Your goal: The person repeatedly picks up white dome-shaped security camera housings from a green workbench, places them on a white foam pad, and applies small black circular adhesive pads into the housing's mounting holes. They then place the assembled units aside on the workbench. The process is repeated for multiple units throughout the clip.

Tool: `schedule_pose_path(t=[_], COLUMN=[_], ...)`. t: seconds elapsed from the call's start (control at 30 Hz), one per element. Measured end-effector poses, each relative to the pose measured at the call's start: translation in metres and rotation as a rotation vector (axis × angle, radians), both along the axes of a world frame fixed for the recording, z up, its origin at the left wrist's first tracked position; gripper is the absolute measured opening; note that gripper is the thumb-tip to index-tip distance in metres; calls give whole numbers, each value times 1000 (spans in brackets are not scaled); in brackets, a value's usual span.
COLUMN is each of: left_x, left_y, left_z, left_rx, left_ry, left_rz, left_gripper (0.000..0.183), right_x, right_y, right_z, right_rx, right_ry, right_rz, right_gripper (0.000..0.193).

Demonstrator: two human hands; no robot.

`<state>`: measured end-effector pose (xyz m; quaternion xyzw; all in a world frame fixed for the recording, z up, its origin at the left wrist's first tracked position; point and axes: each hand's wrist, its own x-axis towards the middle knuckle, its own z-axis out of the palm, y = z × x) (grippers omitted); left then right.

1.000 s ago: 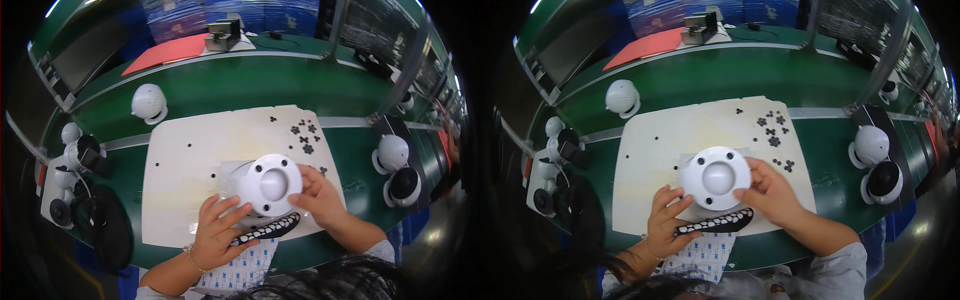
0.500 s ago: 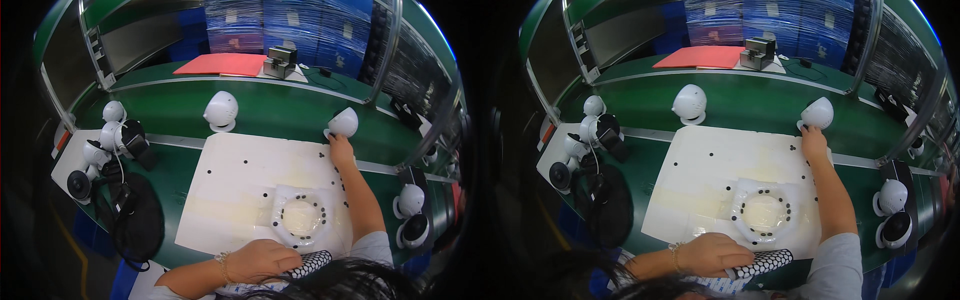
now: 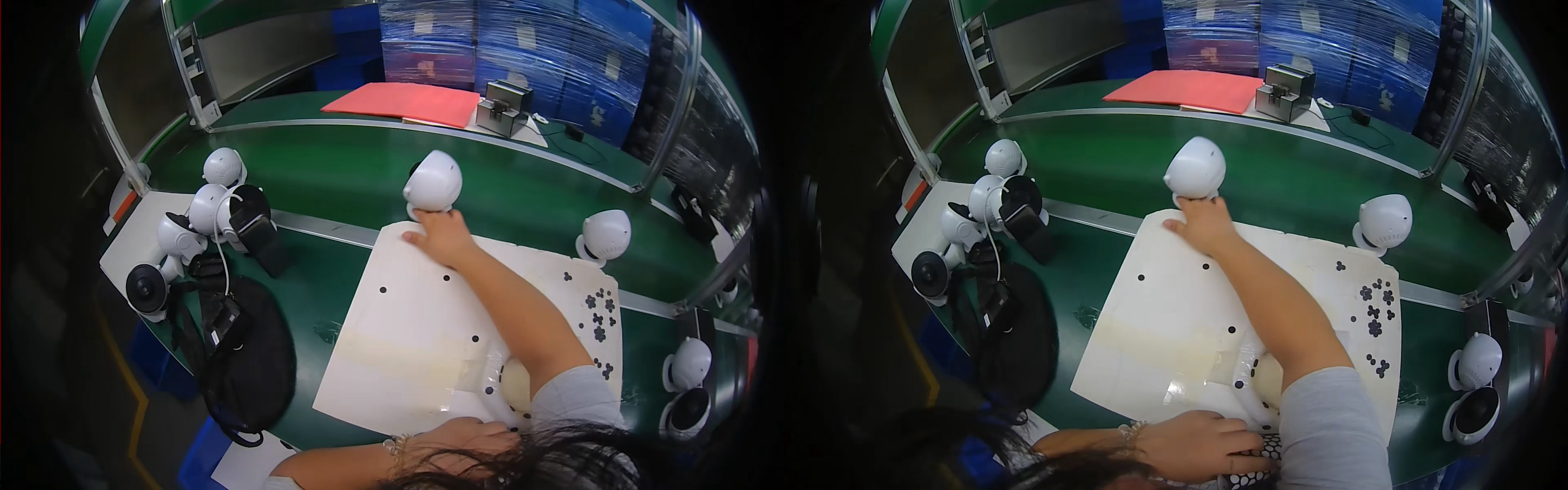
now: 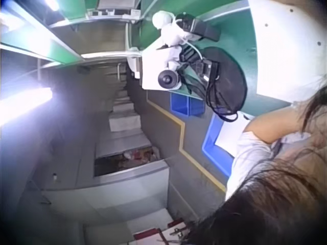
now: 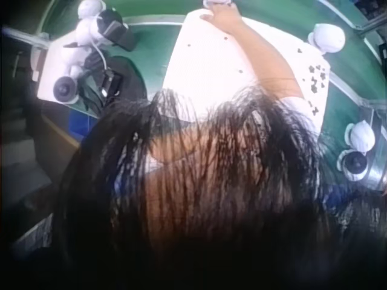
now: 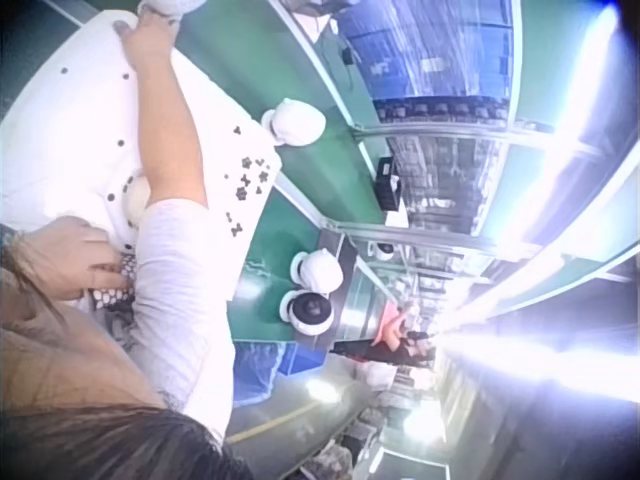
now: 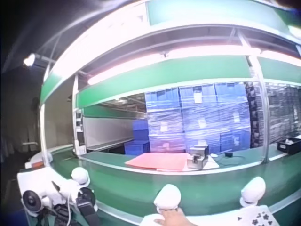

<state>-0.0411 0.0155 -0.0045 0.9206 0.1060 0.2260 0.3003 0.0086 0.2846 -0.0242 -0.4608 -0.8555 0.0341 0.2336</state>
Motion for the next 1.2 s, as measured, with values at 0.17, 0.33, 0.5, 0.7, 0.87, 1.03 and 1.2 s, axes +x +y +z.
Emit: schedule_pose_path(t=[0.17,0.33,0.5,0.7,0.87,1.03,1.2], left_x=[4,-5,-9,-3,5,9,10], left_y=[4,8,6,5,-4,-4,4], left_z=[15,18,41,41,37,33,24], left_rx=[91,45,-124,-421,-712,-678,-254], left_ry=[4,-82,-183,-368,-440,-389,-392], left_rz=[-35,-9,60,310,544,543,460], left_gripper=[40,60,51,35,24,22,29], right_x=[80,136,190,205,219,203,206], right_y=[26,-69,-198,-248,-269,-284,-288], right_z=[12,69,99,57,64,74,79], right_rx=[203,-90,-630,-711,-36,0,-382], right_ry=[162,664,1163,1140,657,410,678], right_rz=[-12,-115,-68,-177,36,244,193], right_gripper=[33,24,22,25,49,51,45])
